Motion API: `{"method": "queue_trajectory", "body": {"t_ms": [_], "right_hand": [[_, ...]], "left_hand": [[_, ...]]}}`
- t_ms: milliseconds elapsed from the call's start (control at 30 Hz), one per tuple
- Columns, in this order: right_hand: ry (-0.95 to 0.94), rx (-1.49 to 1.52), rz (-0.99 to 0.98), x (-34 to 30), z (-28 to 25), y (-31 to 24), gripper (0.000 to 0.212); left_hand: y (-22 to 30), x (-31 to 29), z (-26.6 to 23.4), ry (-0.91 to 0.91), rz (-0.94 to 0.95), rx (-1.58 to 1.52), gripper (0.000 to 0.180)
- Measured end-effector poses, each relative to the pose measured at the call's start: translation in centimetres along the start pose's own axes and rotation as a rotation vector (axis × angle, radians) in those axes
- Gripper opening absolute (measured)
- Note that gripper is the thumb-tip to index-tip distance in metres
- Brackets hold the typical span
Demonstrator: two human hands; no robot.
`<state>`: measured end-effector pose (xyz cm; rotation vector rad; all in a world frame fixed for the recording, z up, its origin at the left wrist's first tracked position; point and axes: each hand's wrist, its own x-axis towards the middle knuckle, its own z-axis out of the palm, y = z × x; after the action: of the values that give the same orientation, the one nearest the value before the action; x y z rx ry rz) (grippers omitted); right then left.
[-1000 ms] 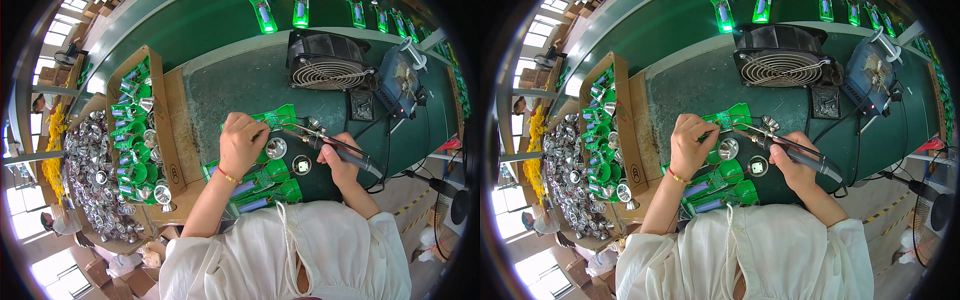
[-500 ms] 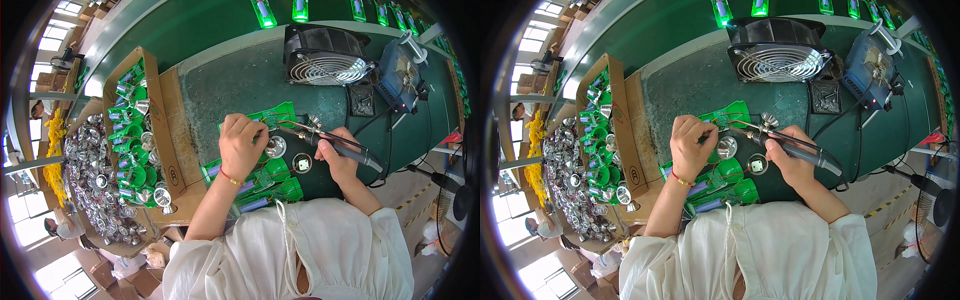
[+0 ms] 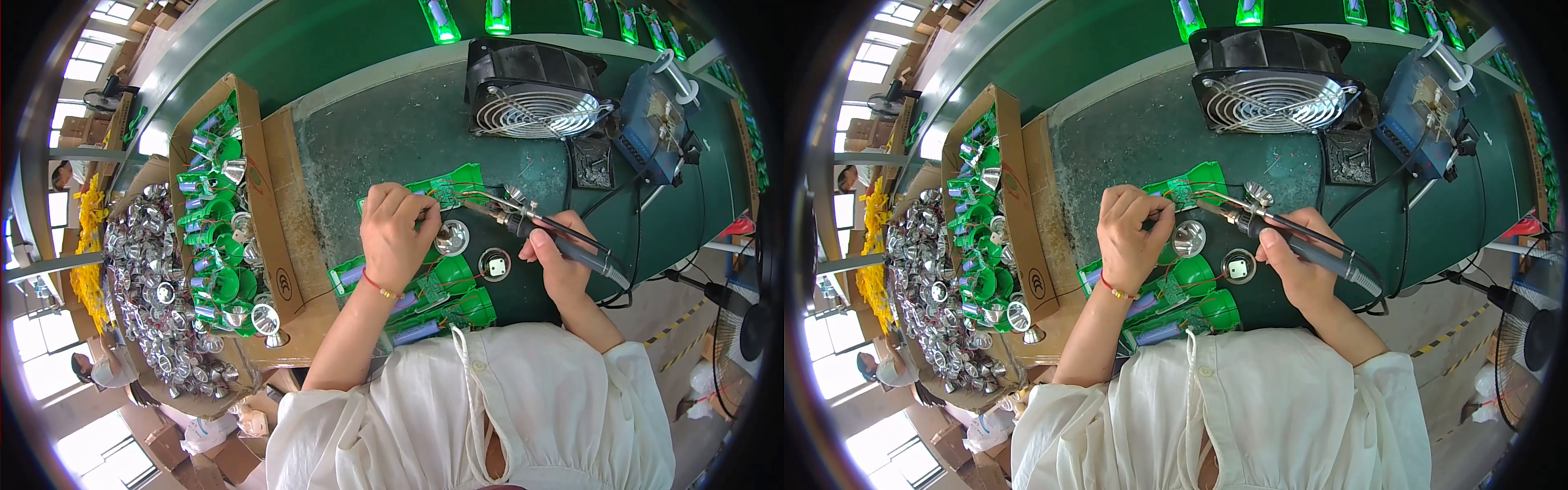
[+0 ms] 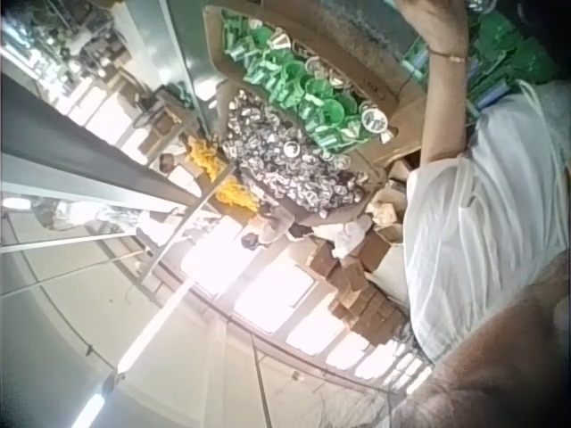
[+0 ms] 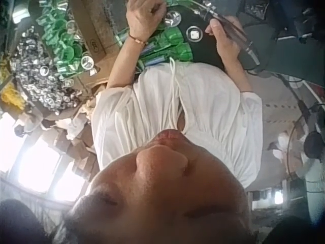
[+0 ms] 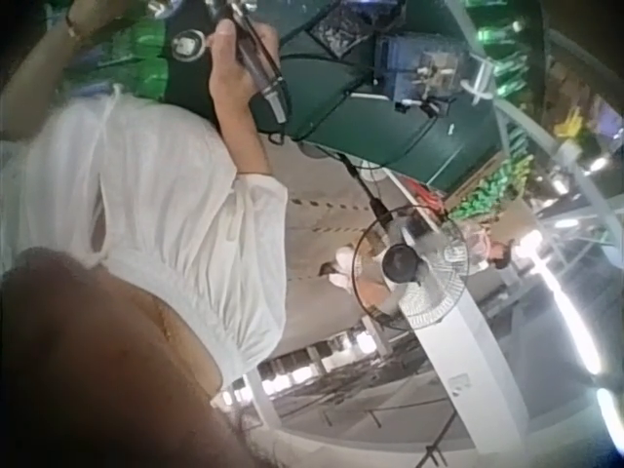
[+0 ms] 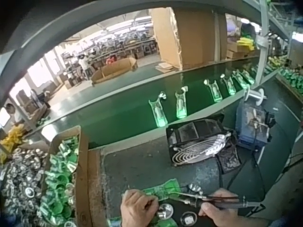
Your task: Soldering internal components and wires into green plastic flashlight housings on an assembly line.
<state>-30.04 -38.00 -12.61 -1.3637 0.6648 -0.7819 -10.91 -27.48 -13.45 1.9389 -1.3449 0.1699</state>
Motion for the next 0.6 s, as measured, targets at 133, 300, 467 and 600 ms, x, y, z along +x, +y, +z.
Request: {"method": "queue_trajectory", "body": {"t_ms": [133,300,467,600], "right_hand": [[-0.031,-0.008,-0.022,0.0,0.0,0.3,0.013],[-0.043,0.008,0.042,0.6,0.2,-0.1,0.012],[-0.067,0.019,0.070,1.5,0.0,-0.1,0.011],[-0.078,0.024,0.080,2.0,-0.1,-0.2,0.010]], "left_hand": [[0.1,0.0,0.0,0.000,-0.002,0.003,0.010],[0.2,0.1,0.0,-0.010,-0.015,-0.007,0.010],[0.0,-0.1,0.2,0.013,-0.007,0.000,0.010],[-0.1,-0.3,0.4,0.020,0.005,0.021,0.012]]}}
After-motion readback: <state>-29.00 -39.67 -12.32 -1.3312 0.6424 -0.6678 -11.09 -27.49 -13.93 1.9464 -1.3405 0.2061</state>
